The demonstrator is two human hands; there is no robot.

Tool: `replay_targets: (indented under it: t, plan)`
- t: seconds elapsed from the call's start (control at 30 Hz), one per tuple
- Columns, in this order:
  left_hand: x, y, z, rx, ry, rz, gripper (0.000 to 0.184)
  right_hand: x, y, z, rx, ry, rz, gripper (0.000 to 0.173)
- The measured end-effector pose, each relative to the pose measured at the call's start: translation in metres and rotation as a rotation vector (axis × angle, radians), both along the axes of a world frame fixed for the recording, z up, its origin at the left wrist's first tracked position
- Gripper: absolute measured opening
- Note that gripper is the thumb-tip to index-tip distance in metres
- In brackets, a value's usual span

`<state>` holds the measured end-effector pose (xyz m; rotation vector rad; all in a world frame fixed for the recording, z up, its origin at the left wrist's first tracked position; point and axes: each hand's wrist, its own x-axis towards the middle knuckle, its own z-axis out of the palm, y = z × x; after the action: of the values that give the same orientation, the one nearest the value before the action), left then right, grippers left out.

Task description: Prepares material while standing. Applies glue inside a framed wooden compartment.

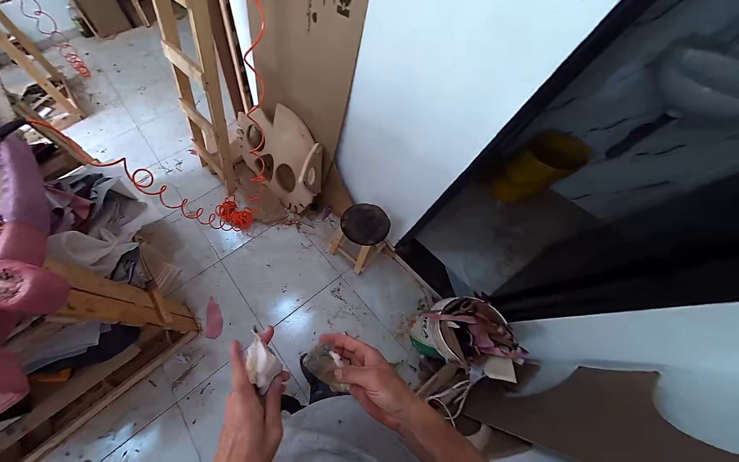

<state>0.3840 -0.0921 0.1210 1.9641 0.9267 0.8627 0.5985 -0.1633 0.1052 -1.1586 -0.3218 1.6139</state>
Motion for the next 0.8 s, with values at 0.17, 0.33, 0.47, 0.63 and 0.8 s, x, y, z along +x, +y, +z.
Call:
replay_targets:
  t: [0.17, 0.33, 0.47, 0.63, 0.8]
  plan:
    - [0.013, 0.002, 0.004, -0.474, -0.075, -0.101, 0.051, 0.015, -0.014, -0.006, 0.223, 0.045, 0.065, 0.023]
    - [0.036, -0.004, -0.013, 0.089, 0.161, -0.089, 0.034, 0.017, -0.022, -0.004, 0.387, 0.034, 0.037, 0.021]
    - [0.039, -0.005, -0.014, 0.331, -0.001, -0.082, 0.022, 0.017, -0.029, -0.011, 0.538, -0.015, -0.074, 0.012]
    - [0.038, 0.001, -0.009, 0.454, -0.070, -0.051, 0.013, 0.021, -0.027, -0.008, 0.702, -0.143, -0.061, 0.008]
    - [0.028, 0.002, -0.008, 0.170, -0.058, -0.202, 0.030, 0.019, -0.021, -0.004, 0.643, -0.154, -0.026, 0.017]
